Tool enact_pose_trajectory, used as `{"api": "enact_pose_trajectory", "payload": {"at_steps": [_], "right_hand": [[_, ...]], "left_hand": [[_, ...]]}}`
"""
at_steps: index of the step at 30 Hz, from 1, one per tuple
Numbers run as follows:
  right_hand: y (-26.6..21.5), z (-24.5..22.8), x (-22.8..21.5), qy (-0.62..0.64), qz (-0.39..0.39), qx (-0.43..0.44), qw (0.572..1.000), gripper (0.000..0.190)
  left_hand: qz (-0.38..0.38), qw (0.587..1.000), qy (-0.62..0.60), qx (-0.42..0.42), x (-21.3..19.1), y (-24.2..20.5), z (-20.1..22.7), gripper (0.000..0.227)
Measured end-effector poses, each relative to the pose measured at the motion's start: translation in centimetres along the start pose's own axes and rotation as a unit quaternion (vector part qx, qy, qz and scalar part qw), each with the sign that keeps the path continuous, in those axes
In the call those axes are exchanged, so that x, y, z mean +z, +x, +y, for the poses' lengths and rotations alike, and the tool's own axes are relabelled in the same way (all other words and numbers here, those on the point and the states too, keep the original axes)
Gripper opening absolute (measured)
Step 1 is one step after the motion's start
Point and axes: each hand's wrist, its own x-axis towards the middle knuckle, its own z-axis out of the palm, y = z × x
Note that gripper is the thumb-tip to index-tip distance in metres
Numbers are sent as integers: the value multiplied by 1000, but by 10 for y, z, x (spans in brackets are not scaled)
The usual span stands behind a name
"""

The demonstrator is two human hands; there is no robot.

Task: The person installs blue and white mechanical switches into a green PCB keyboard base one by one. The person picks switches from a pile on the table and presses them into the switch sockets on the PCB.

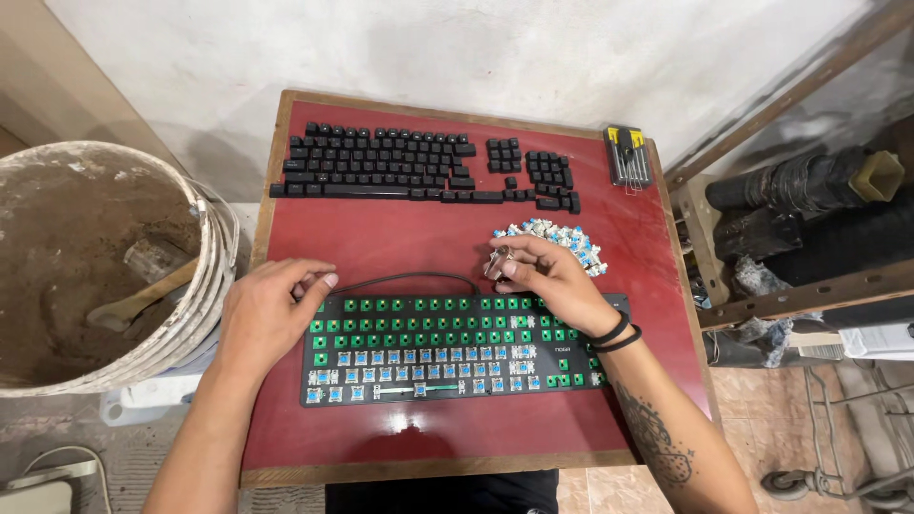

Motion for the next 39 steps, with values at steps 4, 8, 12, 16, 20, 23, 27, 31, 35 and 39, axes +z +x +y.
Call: {"api": "enact_pose_trajectory", "payload": {"at_steps": [4,8,12,16,20,23,27,31,35,39], "right_hand": [[9,12,-10,0,2,-15,1000,49],[14,11,-14,4,11,-27,1000,48],[7,0,-8,14,10,-21,1000,50],[9,11,-13,-7,-3,-27,1000,49],[5,1,-10,3,8,-30,1000,49],[1,-9,1,-45,-5,-42,998,49],[-7,-22,50,-136,-44,-77,987,50],[-10,-40,109,-228,-87,-138,960,48],[-7,-31,151,-279,-110,-215,930,39],[0,-19,177,-313,-114,-301,894,34]], "left_hand": [[0,1000,3,-3,2,0,-2,14],[4,1000,-1,1,2,0,0,14],[2,1000,-4,-1,2,0,0,14],[6,1000,0,2,3,0,-1,13],[3,1000,-2,2,1,1,1,14],[7,1000,4,2,0,1,3,15],[7,1000,7,15,-4,1,8,16],[25,999,6,20,-2,0,3,15],[27,999,-5,23,2,-1,-2,15],[25,999,-16,30,4,1,-6,14]]}}
